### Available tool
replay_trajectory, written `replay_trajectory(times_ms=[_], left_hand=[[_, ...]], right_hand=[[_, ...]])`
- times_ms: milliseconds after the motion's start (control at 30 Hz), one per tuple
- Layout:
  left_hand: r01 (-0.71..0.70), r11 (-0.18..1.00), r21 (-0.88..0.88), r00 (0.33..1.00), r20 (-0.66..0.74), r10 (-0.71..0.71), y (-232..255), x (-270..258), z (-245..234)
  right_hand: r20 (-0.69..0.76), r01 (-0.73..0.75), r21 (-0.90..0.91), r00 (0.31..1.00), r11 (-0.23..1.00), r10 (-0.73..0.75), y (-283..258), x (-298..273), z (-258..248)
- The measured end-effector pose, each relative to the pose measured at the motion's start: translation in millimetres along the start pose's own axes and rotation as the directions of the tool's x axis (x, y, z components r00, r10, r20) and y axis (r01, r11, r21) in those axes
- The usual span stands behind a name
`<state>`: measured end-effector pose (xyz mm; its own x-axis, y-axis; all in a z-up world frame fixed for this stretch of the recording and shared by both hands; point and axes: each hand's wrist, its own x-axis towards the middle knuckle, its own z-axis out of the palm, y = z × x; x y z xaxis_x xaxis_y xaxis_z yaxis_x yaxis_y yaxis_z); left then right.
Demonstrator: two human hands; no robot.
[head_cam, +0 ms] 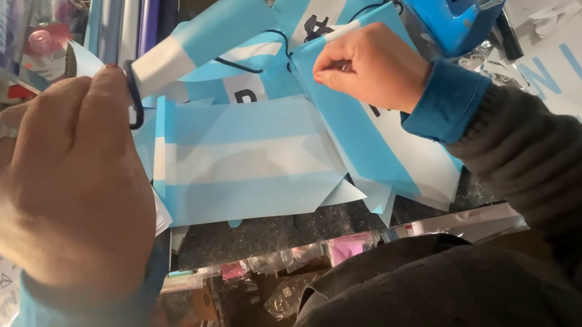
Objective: The recorder is assembling and organizing Argentine-themed pennants, measuring the placement of letters and threading them with string.
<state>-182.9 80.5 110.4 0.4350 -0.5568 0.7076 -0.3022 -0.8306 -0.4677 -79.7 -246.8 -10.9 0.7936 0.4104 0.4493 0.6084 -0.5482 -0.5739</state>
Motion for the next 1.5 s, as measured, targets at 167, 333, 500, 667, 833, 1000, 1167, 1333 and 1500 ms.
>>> replay_trajectory(times_ms=[167, 333, 500, 667, 833, 1000, 1167, 1333, 1500], left_hand=[[-0.133, 0.989, 0.067, 0.989, 0.079, 0.128, 0, 27, -27], [-0.335, 0.897, 0.288, 0.923, 0.294, 0.250, 12, 85, -54], [-0.192, 0.981, 0.039, 0.929, 0.331, 0.168, 37, 90, -43], [-0.154, 0.830, -0.536, 0.915, 0.240, 0.324, 61, 88, -27], [-0.181, 0.469, -0.865, 0.835, 0.116, 0.537, 86, 75, 1], [-0.168, 0.340, -0.925, 0.793, 0.078, 0.604, 72, 118, 32], [0.065, 0.657, -0.751, 0.876, 0.359, 0.323, 37, 84, 134], [0.168, 0.688, -0.706, 0.668, 0.595, 0.447, 72, 19, 236], [-0.045, 0.731, -0.681, 0.620, 0.555, 0.555, 95, 10, 236]], right_hand=[[0.032, 0.015, -0.016, 0.999, 1.000, -0.015, 0, 2, 3], [0.064, 0.009, -0.006, 0.998, 1.000, -0.009, -18, 6, 0], [0.224, -0.061, 0.160, 0.974, 0.985, 0.024, -57, -6, -14], [0.451, -0.343, 0.703, 0.892, 0.623, -0.017, -35, -20, -22], [0.507, -0.497, 0.856, 0.861, 0.141, -0.043, -40, -21, -35], [0.597, -0.651, 0.726, 0.757, 0.222, 0.267, -15, -31, -36], [0.653, -0.763, 0.488, 0.641, 0.423, 0.403, 16, -50, -65], [0.602, -0.801, 0.267, 0.573, 0.536, 0.557, 68, -65, -68], [0.464, -0.714, 0.165, 0.665, 0.680, 0.585, 116, -71, -69]])
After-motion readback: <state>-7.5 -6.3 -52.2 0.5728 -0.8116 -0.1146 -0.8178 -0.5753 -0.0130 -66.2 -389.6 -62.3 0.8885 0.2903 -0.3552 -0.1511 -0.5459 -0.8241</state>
